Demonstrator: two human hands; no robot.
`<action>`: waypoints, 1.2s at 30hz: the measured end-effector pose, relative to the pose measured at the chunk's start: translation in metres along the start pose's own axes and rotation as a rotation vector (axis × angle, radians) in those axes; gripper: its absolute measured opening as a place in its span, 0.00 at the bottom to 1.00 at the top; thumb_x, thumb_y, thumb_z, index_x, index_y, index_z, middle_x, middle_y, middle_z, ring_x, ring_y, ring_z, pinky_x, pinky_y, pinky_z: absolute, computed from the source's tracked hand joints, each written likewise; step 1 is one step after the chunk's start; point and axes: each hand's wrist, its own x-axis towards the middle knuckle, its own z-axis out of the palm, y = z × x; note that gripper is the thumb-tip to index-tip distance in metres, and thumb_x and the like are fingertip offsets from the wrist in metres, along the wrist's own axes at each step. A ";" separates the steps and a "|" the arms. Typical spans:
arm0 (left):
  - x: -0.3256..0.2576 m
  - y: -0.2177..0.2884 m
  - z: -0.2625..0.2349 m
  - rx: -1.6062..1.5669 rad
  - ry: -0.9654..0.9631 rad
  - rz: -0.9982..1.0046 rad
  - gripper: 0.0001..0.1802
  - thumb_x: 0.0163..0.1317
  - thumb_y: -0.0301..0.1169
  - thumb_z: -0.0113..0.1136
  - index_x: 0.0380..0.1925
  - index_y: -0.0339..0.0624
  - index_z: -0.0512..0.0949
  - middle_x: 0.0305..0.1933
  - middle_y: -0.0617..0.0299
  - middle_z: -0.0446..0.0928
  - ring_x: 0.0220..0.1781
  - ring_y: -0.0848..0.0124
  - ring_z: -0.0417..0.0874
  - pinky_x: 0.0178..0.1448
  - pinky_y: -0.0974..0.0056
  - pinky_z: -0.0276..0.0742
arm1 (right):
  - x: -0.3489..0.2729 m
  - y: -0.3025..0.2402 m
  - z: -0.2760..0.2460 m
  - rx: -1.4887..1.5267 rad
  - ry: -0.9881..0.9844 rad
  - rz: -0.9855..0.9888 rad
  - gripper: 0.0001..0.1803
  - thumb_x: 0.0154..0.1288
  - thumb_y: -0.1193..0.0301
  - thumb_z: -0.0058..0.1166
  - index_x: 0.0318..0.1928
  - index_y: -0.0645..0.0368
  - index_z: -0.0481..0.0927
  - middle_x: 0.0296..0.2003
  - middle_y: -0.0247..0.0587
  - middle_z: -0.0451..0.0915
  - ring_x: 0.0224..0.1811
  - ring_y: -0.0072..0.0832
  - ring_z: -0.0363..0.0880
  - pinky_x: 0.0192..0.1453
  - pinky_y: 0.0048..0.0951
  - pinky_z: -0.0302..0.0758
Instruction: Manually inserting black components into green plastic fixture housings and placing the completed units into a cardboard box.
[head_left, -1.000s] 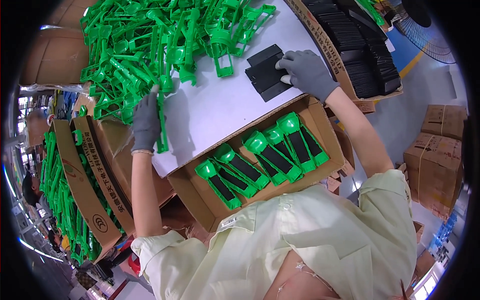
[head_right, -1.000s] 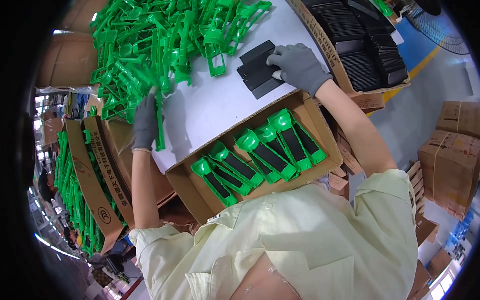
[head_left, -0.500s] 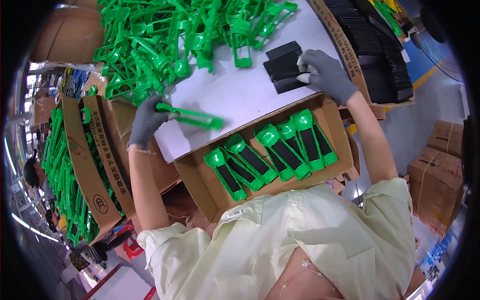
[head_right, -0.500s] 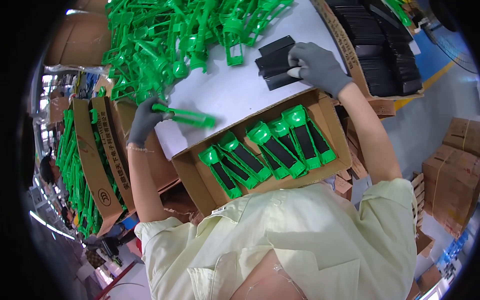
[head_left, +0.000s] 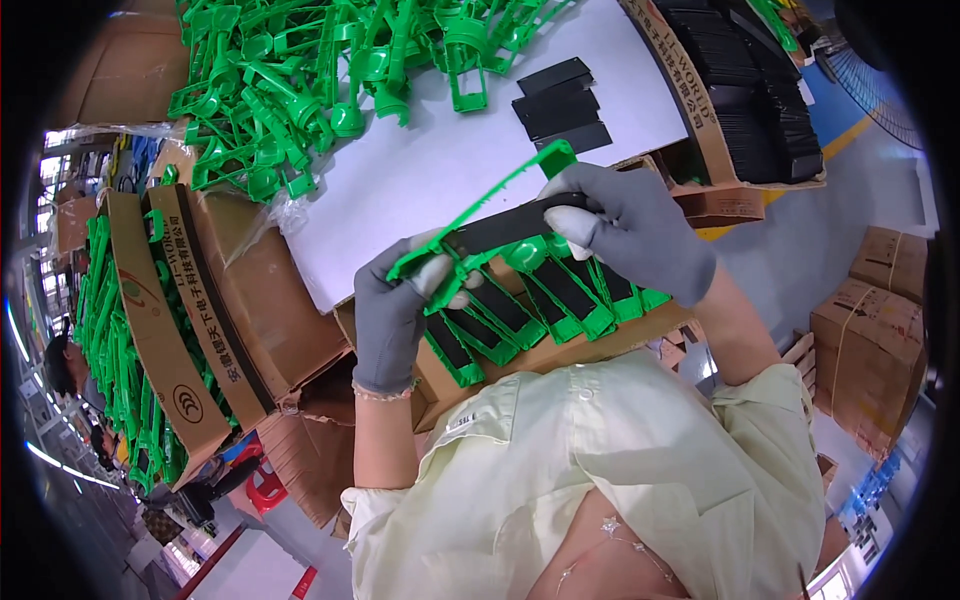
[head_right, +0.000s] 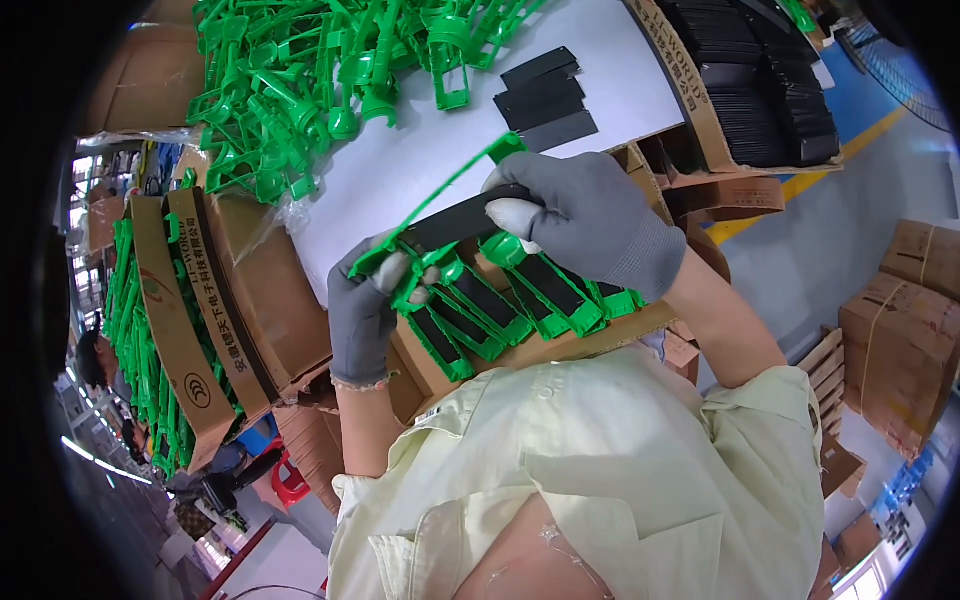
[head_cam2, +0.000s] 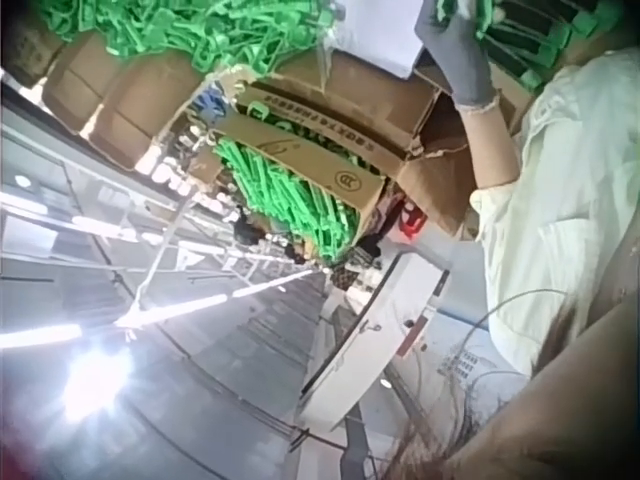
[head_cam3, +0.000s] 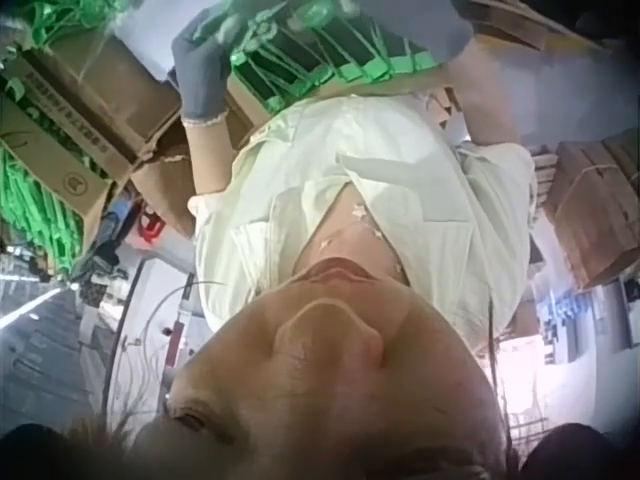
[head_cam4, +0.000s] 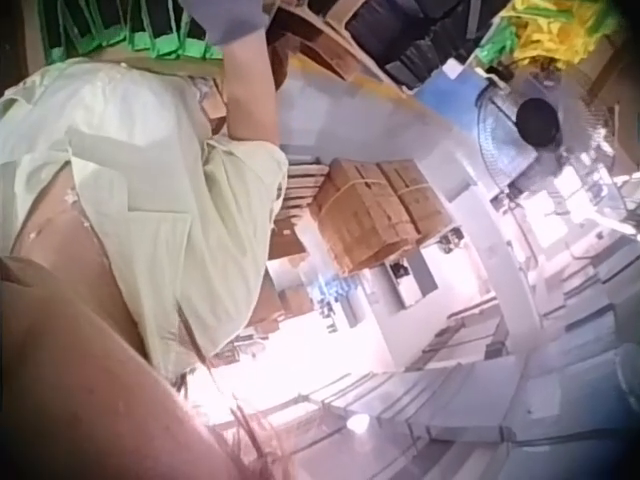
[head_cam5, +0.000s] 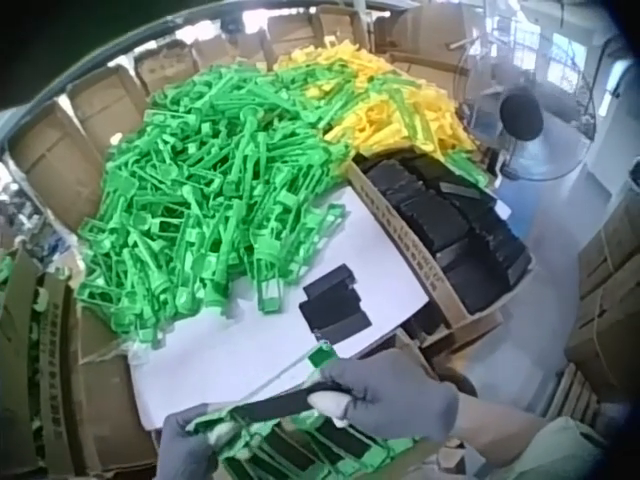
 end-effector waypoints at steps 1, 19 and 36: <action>0.000 0.001 0.003 -0.002 -0.006 -0.003 0.14 0.62 0.26 0.56 0.45 0.26 0.75 0.35 0.50 0.80 0.32 0.67 0.83 0.30 0.72 0.79 | -0.001 0.003 0.000 -0.115 0.034 -0.081 0.13 0.64 0.68 0.54 0.44 0.64 0.76 0.22 0.32 0.77 0.21 0.13 0.73 0.26 0.18 0.69; -0.010 -0.009 0.026 0.193 -0.041 -0.045 0.13 0.59 0.19 0.56 0.44 0.26 0.77 0.32 0.52 0.81 0.29 0.67 0.83 0.27 0.71 0.77 | -0.023 0.006 0.005 -0.645 0.506 -0.139 0.25 0.53 0.55 0.65 0.48 0.53 0.75 0.23 0.36 0.79 0.24 0.29 0.80 0.29 0.27 0.73; 0.029 -0.009 -0.006 0.572 -0.315 -0.453 0.10 0.55 0.25 0.62 0.35 0.36 0.73 0.24 0.63 0.76 0.20 0.76 0.79 0.20 0.74 0.71 | -0.018 0.037 -0.044 -0.533 0.133 0.197 0.13 0.53 0.64 0.63 0.40 0.52 0.81 0.26 0.37 0.80 0.27 0.30 0.78 0.34 0.27 0.73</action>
